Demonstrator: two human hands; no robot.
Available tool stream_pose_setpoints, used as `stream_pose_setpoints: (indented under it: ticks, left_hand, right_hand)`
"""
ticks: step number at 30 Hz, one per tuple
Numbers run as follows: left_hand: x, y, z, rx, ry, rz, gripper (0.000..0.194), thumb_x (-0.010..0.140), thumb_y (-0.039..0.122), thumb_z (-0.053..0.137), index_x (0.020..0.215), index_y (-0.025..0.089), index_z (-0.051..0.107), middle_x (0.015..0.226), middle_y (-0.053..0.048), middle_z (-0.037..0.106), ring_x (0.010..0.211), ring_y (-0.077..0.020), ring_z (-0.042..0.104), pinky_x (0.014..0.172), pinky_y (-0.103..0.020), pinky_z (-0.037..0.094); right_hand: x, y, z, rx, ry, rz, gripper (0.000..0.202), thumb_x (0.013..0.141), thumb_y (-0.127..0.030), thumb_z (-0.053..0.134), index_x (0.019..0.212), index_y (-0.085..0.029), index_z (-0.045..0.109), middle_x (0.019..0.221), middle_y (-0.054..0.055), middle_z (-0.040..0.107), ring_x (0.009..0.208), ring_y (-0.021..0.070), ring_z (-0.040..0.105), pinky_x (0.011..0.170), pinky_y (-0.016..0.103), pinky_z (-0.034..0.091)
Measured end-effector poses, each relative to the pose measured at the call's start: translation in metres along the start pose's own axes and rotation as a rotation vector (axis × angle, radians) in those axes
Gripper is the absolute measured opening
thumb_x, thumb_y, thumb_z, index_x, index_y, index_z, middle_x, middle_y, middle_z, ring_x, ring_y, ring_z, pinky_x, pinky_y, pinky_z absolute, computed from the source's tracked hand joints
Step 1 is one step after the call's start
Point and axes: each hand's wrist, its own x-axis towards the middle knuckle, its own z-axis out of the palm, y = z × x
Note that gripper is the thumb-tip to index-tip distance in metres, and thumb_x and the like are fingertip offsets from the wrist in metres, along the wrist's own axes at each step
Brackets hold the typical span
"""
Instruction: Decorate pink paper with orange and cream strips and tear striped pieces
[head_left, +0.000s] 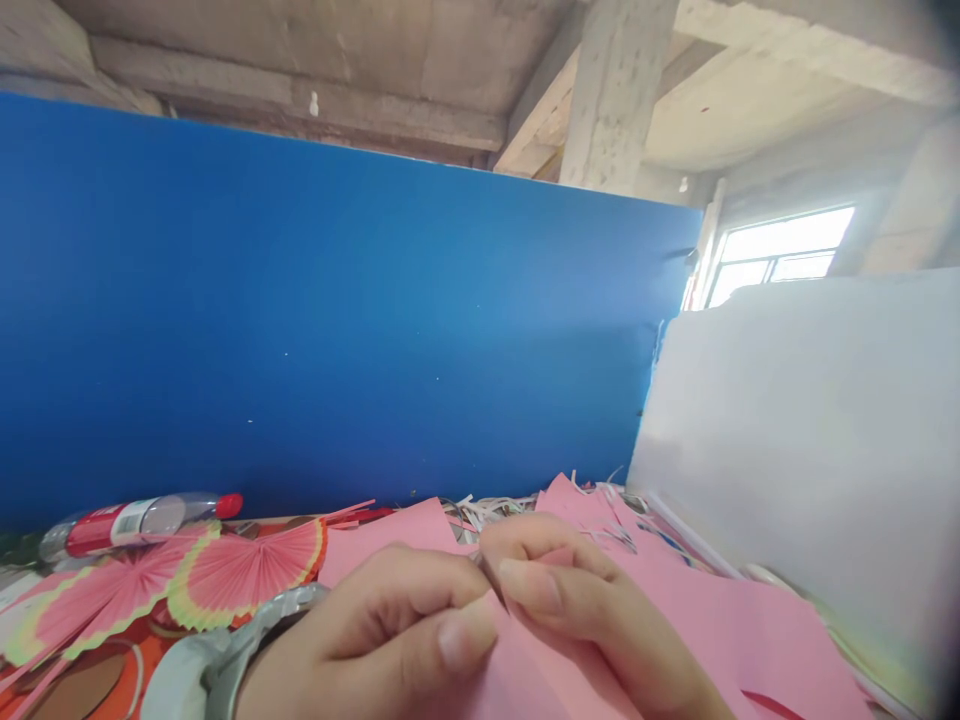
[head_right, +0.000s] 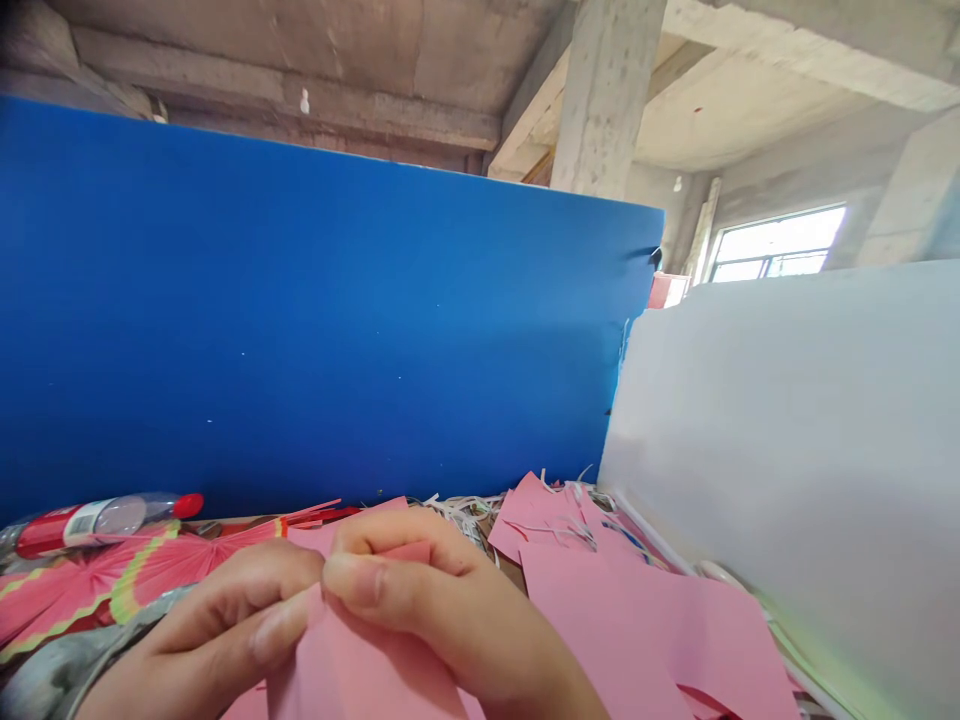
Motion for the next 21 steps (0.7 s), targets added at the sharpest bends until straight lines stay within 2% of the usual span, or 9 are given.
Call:
stream_pose_setpoints:
  ticks: [4, 7, 9, 11, 14, 17, 19, 21]
  left_hand:
    - [0.003, 0.001, 0.000, -0.048, -0.060, 0.045, 0.030, 0.075, 0.043, 0.064, 0.061, 0.017, 0.057, 0.066, 0.002, 0.052, 0.060, -0.0077, 0.044, 0.058, -0.018, 0.038]
    - [0.005, 0.004, -0.004, 0.000, -0.089, 0.039, 0.032, 0.077, 0.046, 0.060, 0.063, 0.017, 0.057, 0.064, 0.003, 0.048, 0.060, -0.0076, 0.041, 0.057, -0.017, 0.037]
    - [0.006, 0.009, -0.008, 0.105, -0.109, 0.037, 0.035, 0.078, 0.049, 0.056, 0.064, 0.017, 0.054, 0.062, 0.003, 0.043, 0.058, -0.0076, 0.038, 0.054, -0.017, 0.035]
    - [0.006, 0.016, -0.012, 0.294, -0.098, 0.045, 0.035, 0.078, 0.049, 0.056, 0.063, 0.018, 0.052, 0.063, 0.003, 0.042, 0.058, -0.0085, 0.038, 0.053, -0.017, 0.035]
    - [0.005, 0.026, -0.014, 0.607, 0.024, 0.111, 0.031, 0.079, 0.045, 0.056, 0.063, 0.018, 0.053, 0.064, 0.002, 0.047, 0.063, -0.0101, 0.042, 0.056, -0.017, 0.037]
    - [0.003, 0.028, -0.009, 0.770, 0.121, 0.151, 0.032, 0.084, 0.044, 0.047, 0.065, 0.020, 0.054, 0.062, 0.003, 0.050, 0.058, -0.0096, 0.041, 0.051, -0.016, 0.034]
    - [0.001, 0.024, -0.004, 0.794, 0.192, 0.136, 0.035, 0.084, 0.048, 0.043, 0.065, 0.020, 0.054, 0.060, 0.003, 0.047, 0.055, -0.0096, 0.038, 0.048, -0.017, 0.030]
    - [-0.002, 0.019, 0.001, 0.792, 0.280, 0.122, 0.037, 0.082, 0.052, 0.045, 0.064, 0.020, 0.053, 0.057, 0.004, 0.044, 0.054, -0.0096, 0.036, 0.046, -0.018, 0.028]
  right_hand:
    - [0.001, 0.003, 0.000, 0.028, -0.002, 0.015, 0.033, 0.068, -0.038, 0.066, 0.057, -0.018, 0.042, 0.052, -0.007, 0.032, 0.048, 0.0062, 0.030, 0.048, 0.019, 0.027]
    - [0.002, 0.002, -0.004, 0.027, -0.033, 0.002, 0.034, 0.070, -0.040, 0.064, 0.059, -0.017, 0.040, 0.057, -0.005, 0.035, 0.052, 0.0065, 0.034, 0.052, 0.019, 0.030]
    - [0.000, -0.004, -0.008, -0.112, -0.086, -0.044, 0.036, 0.072, -0.044, 0.061, 0.061, -0.018, 0.039, 0.059, -0.004, 0.036, 0.055, 0.0078, 0.036, 0.053, 0.020, 0.031]
    - [-0.004, -0.012, -0.012, -0.350, -0.073, -0.095, 0.037, 0.076, -0.047, 0.056, 0.061, -0.018, 0.039, 0.058, -0.005, 0.034, 0.054, 0.0081, 0.033, 0.050, 0.020, 0.028]
    - [-0.016, -0.024, -0.016, -0.708, 0.169, -0.154, 0.037, 0.082, -0.049, 0.048, 0.062, -0.019, 0.040, 0.059, -0.004, 0.033, 0.053, 0.0086, 0.031, 0.046, 0.020, 0.024]
    - [-0.030, -0.031, -0.018, -0.966, 0.404, -0.201, 0.042, 0.085, -0.053, 0.040, 0.060, -0.019, 0.039, 0.060, -0.003, 0.034, 0.055, 0.0100, 0.033, 0.046, 0.021, 0.026]
    - [-0.036, -0.033, -0.019, -1.045, 0.492, -0.221, 0.044, 0.086, -0.054, 0.035, 0.059, -0.019, 0.037, 0.058, -0.003, 0.033, 0.053, 0.0103, 0.033, 0.046, 0.022, 0.026]
    - [-0.039, -0.034, -0.018, -1.097, 0.516, -0.270, 0.044, 0.088, -0.052, 0.032, 0.059, -0.019, 0.038, 0.057, -0.003, 0.034, 0.052, 0.0103, 0.034, 0.045, 0.022, 0.026]
